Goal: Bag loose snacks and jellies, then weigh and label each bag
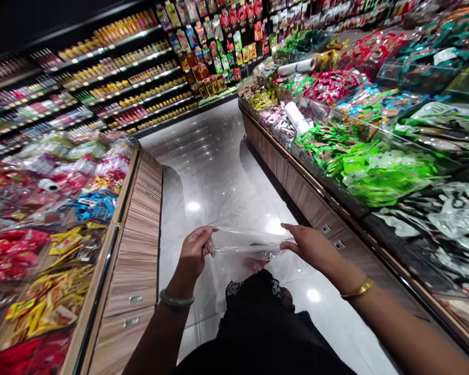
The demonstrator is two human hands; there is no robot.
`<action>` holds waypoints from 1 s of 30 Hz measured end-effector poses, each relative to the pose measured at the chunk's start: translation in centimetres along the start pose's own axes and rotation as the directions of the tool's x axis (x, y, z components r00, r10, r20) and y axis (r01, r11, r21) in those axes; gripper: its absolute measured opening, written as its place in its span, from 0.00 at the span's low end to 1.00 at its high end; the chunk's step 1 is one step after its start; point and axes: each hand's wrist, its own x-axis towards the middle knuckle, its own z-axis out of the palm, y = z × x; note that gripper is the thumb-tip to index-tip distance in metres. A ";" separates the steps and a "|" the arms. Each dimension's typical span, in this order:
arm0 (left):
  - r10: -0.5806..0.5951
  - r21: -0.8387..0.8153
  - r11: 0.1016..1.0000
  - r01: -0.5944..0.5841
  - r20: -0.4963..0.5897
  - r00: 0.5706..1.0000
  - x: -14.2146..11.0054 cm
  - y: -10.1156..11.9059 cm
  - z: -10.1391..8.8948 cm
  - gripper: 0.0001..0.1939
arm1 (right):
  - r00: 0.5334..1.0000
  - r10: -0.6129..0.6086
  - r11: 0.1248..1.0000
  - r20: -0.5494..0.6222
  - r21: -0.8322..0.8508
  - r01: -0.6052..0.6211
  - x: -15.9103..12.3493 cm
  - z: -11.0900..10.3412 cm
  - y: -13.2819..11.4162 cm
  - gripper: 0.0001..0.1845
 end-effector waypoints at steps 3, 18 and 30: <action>-0.051 0.057 0.997 0.045 0.101 0.994 -5.0 -1.3 -0.3 0.17 | 0.997 0.057 0.996 0.056 0.069 -0.061 -4.8 1.0 -1.8 0.16; 0.038 0.549 0.805 -0.225 0.331 0.943 -26.1 -15.5 -7.1 0.10 | 0.657 0.736 0.359 -0.163 0.917 -0.174 -30.6 8.0 -21.6 0.24; -0.100 0.075 0.994 0.075 0.416 0.904 -48.3 -20.1 -6.1 0.11 | 0.657 0.753 0.047 -0.029 0.999 -0.011 -52.5 6.0 -29.4 0.23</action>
